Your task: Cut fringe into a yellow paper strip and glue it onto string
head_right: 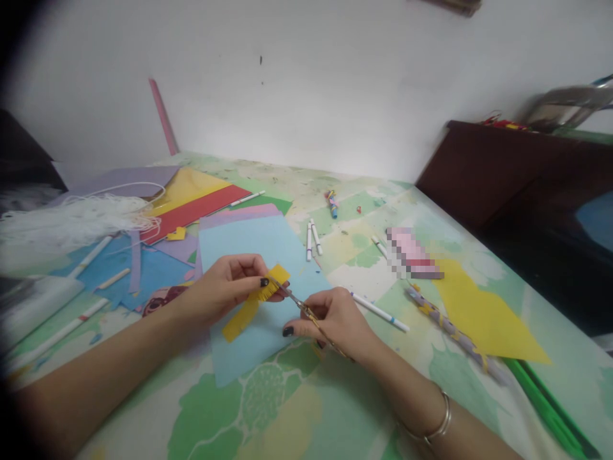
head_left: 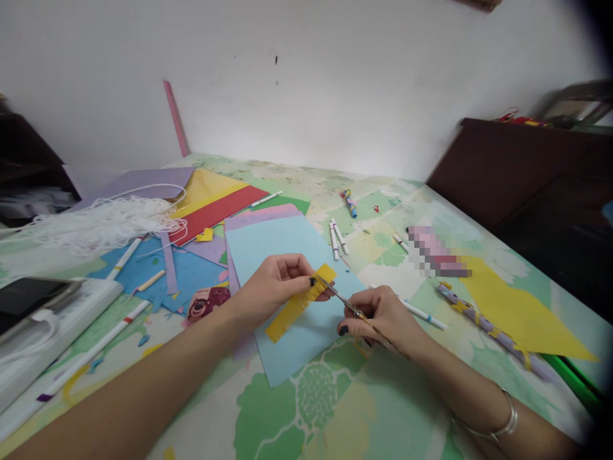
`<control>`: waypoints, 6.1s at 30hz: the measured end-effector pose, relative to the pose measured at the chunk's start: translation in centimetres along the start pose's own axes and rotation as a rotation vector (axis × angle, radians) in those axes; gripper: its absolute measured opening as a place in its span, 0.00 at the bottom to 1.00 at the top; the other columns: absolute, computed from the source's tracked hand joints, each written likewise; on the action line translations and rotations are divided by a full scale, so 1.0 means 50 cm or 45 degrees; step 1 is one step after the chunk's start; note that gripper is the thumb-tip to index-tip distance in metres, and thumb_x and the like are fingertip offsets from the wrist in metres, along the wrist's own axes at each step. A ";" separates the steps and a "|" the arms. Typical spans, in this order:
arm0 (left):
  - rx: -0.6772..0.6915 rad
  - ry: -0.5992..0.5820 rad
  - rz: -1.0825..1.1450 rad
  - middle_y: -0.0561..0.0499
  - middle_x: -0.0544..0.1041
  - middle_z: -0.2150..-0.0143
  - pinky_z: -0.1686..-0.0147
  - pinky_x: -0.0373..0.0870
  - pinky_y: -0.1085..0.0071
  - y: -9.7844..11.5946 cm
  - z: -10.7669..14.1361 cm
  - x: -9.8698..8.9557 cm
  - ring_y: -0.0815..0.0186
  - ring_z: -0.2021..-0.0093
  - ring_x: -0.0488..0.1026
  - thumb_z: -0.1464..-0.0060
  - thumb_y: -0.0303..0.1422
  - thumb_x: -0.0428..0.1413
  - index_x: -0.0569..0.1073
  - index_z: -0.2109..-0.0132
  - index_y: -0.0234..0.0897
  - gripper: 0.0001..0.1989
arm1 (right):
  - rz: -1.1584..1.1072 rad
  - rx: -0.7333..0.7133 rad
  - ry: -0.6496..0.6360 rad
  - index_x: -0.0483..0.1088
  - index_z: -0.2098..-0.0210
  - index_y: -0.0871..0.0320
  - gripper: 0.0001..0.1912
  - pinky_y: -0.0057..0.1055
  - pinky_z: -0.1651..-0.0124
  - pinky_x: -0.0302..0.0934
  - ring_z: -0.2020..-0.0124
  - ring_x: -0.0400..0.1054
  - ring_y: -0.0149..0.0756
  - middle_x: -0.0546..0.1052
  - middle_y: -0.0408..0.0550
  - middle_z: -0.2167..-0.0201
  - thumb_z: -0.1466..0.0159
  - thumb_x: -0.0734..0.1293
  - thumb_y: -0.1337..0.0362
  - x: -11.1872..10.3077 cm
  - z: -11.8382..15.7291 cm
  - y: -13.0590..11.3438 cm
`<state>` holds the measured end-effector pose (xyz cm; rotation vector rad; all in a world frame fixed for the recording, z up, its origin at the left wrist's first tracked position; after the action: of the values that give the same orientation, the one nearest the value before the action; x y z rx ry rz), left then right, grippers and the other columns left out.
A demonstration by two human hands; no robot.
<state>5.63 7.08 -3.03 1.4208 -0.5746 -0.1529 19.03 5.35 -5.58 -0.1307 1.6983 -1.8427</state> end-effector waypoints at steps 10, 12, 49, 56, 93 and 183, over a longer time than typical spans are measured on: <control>-0.008 0.017 -0.007 0.46 0.80 0.67 0.55 0.71 0.61 -0.002 -0.001 -0.003 0.61 0.62 0.78 0.50 0.27 0.58 0.67 0.72 0.32 0.06 | 0.038 0.008 0.012 0.61 0.84 0.61 0.24 0.21 0.84 0.44 0.87 0.50 0.22 0.60 0.37 0.91 0.53 0.73 0.49 -0.001 -0.001 -0.001; -0.005 0.008 -0.002 0.46 0.80 0.67 0.55 0.71 0.60 -0.002 -0.001 -0.003 0.61 0.62 0.78 0.50 0.27 0.58 0.67 0.72 0.32 0.06 | 0.037 0.000 0.006 0.60 0.84 0.61 0.24 0.21 0.84 0.44 0.87 0.49 0.22 0.60 0.37 0.91 0.53 0.73 0.49 0.000 -0.001 -0.003; 0.004 -0.019 0.010 0.44 0.80 0.67 0.54 0.71 0.58 -0.004 -0.001 0.002 0.58 0.59 0.77 0.49 0.27 0.57 0.67 0.72 0.32 0.06 | -0.028 0.006 -0.009 0.66 0.81 0.63 0.18 0.20 0.84 0.46 0.86 0.52 0.23 0.59 0.36 0.90 0.52 0.73 0.55 0.001 0.003 0.001; -0.002 -0.015 0.007 0.44 0.80 0.66 0.53 0.71 0.56 -0.007 -0.001 -0.001 0.58 0.59 0.77 0.50 0.28 0.58 0.67 0.72 0.33 0.07 | -0.035 0.001 -0.012 0.65 0.81 0.62 0.19 0.21 0.84 0.45 0.86 0.52 0.23 0.58 0.36 0.90 0.52 0.73 0.54 0.001 0.002 0.004; 0.012 -0.015 0.027 0.45 0.80 0.67 0.54 0.72 0.58 -0.007 -0.003 -0.002 0.59 0.59 0.77 0.49 0.25 0.57 0.67 0.72 0.32 0.06 | 0.028 0.057 0.025 0.63 0.84 0.62 0.16 0.20 0.84 0.45 0.86 0.52 0.22 0.60 0.36 0.92 0.52 0.73 0.61 -0.004 -0.002 0.003; -0.012 0.013 0.029 0.46 0.80 0.68 0.54 0.72 0.58 -0.004 -0.002 -0.002 0.59 0.60 0.78 0.51 0.27 0.58 0.67 0.73 0.32 0.07 | -0.010 0.095 0.003 0.68 0.80 0.63 0.08 0.19 0.84 0.47 0.87 0.53 0.22 0.61 0.36 0.90 0.52 0.70 0.65 -0.001 -0.001 0.008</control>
<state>5.62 7.19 -3.24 1.4046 -0.5807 -0.1306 19.22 5.43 -5.95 -0.1046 1.6303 -1.9102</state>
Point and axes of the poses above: each hand's wrist, its own z-axis away from the middle knuckle, its own x-axis out of the palm, y = z × x, the point moved 8 cm from there along -z, towards the middle knuckle
